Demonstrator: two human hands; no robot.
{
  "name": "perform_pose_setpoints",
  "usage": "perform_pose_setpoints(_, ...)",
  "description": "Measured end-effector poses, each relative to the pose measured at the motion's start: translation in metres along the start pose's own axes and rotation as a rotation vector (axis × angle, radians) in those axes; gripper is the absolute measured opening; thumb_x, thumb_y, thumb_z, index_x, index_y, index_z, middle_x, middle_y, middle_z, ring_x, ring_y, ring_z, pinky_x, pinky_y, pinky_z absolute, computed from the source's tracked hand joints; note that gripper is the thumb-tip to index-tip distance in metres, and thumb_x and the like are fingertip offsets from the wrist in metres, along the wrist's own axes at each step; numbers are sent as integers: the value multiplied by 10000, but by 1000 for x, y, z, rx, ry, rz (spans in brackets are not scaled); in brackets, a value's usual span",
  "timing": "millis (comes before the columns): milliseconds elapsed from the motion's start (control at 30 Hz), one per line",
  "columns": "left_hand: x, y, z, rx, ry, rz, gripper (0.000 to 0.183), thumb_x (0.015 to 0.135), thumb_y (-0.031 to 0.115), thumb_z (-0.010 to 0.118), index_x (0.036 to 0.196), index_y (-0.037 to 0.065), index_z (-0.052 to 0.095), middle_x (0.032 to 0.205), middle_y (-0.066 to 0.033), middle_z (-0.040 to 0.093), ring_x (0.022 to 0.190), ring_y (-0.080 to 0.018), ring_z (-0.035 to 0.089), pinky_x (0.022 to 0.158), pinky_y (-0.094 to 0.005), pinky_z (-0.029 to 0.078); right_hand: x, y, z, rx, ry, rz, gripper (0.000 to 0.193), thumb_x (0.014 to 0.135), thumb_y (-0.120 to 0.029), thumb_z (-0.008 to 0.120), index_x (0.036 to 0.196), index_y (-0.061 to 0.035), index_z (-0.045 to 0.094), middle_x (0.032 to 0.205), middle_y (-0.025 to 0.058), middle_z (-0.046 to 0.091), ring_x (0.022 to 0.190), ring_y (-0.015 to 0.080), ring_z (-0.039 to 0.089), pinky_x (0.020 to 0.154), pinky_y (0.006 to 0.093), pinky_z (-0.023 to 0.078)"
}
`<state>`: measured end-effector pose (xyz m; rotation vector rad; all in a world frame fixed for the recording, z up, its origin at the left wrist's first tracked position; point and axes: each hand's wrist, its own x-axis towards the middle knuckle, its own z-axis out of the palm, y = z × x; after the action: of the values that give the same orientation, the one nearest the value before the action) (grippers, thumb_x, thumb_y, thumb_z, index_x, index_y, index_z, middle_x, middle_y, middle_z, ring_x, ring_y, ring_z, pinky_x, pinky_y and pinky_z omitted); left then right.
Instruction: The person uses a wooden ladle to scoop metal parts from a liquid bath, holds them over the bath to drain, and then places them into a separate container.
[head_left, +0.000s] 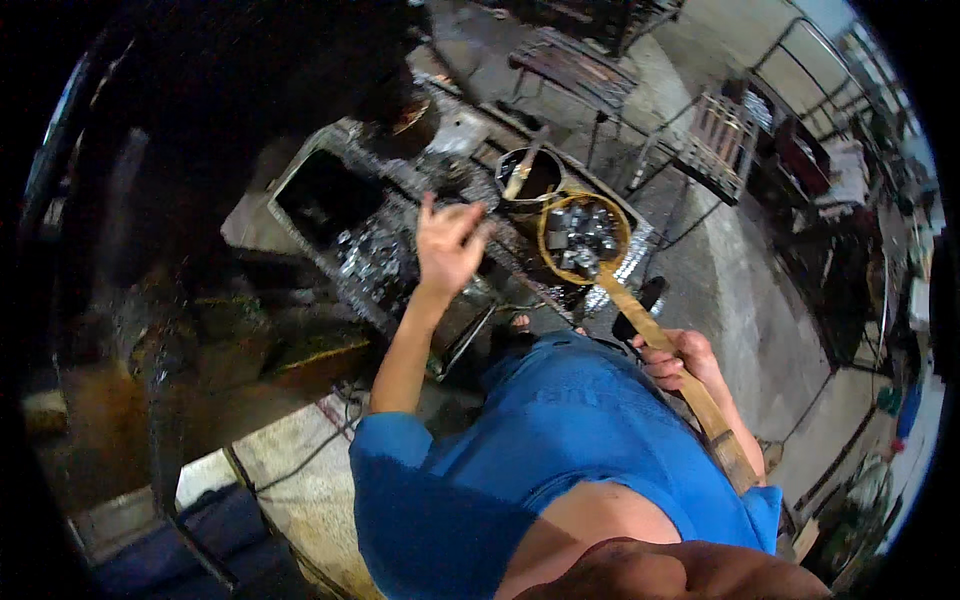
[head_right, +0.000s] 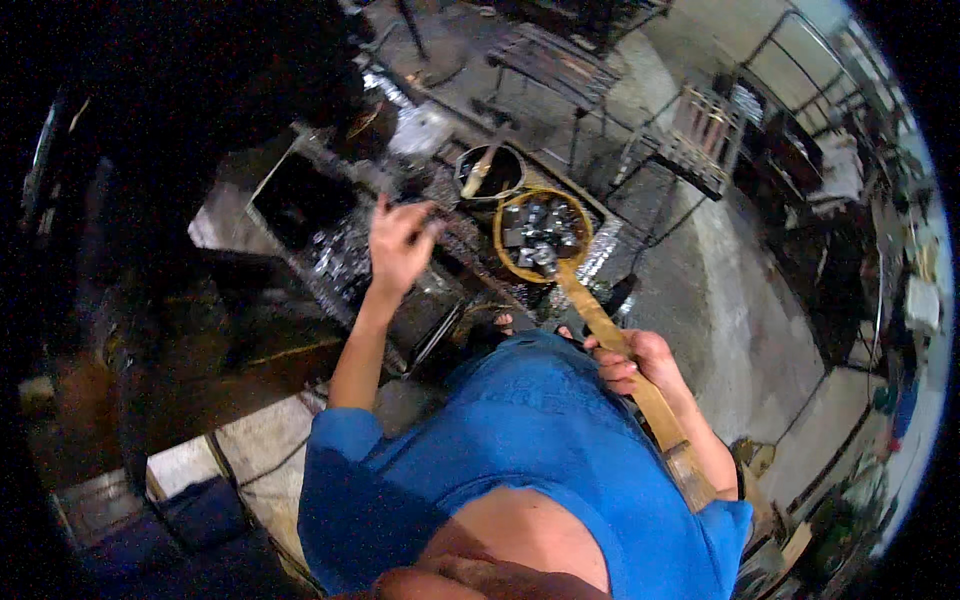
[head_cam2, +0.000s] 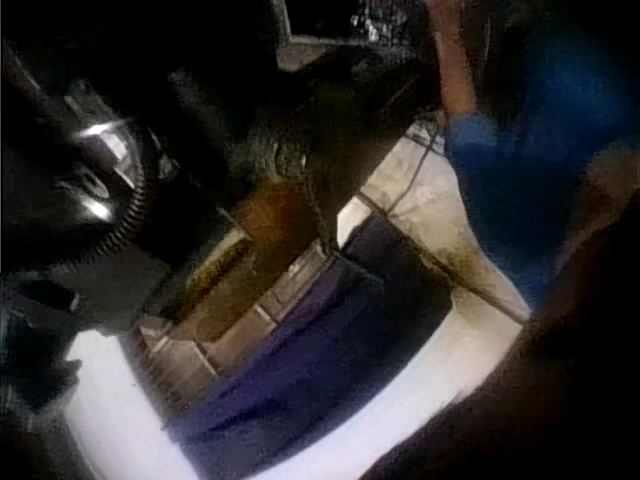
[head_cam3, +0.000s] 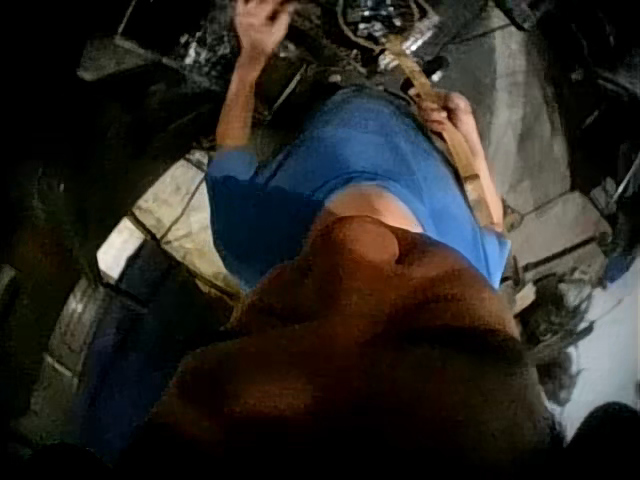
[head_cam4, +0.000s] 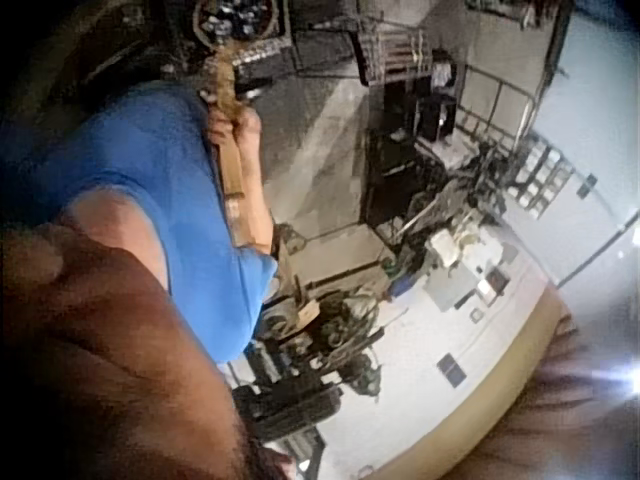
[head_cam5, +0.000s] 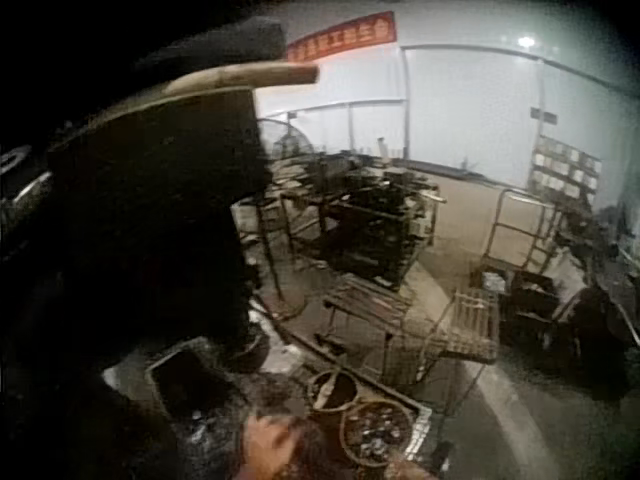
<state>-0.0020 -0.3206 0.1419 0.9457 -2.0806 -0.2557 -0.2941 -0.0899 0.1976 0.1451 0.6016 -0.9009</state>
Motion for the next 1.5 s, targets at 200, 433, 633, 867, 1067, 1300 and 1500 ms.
perform_pose_setpoints(200,-48,-119,-46,143,-72,-778,368,677,62,560,1042,66,603,650,-70,602,591,-150,581,582,-277,456,4,1,6,-75,28,-16,454,716,-233,502,1060,57,445,649,-32,329,466,26,318,351,173,305)
perform_pose_setpoints(433,-81,-183,-21,853,-1001,-649,428,672,230,620,1095,177,579,1071,-124,572,980,-278,576,853,-519,412,2,0,17,-159,122,-28,448,707,-230,511,1049,53,450,638,-37,334,446,22,310,343,162,300)
perform_pose_setpoints(633,-125,-210,16,976,-920,-474,238,665,238,653,856,100,624,1016,-153,515,920,-298,563,738,-394,471,3,4,12,-55,65,-50,434,703,-192,480,1052,63,444,636,-29,337,444,25,312,342,164,309)
perform_pose_setpoints(867,-93,-193,29,893,-1226,-430,298,610,93,707,902,83,652,1051,-155,562,914,-281,604,738,-335,509,3,8,12,25,69,-64,416,701,-167,447,1041,73,454,638,-21,334,461,36,317,344,174,307)
perform_pose_setpoints(1067,-106,-219,14,788,-990,-356,198,609,113,635,797,54,639,914,-192,594,814,-327,618,712,-378,508,1,4,14,-20,102,-35,409,700,-146,437,1047,70,457,640,-15,336,468,40,323,345,180,306)
perform_pose_setpoints(1300,-38,-120,-38,461,-319,-668,338,537,250,688,821,67,681,804,-137,633,769,-291,620,698,-376,496,2,-2,2,26,45,17,385,691,-97,404,1042,48,464,643,-8,353,453,52,325,346,202,294)
perform_pose_setpoints(1500,-1,19,-17,-84,-189,-111,288,544,138,744,813,75,662,934,-100,601,702,-210,622,600,-290,512,1,-4,0,-71,76,2,446,677,-155,467,1053,86,456,637,-17,347,462,37,339,334,182,308)
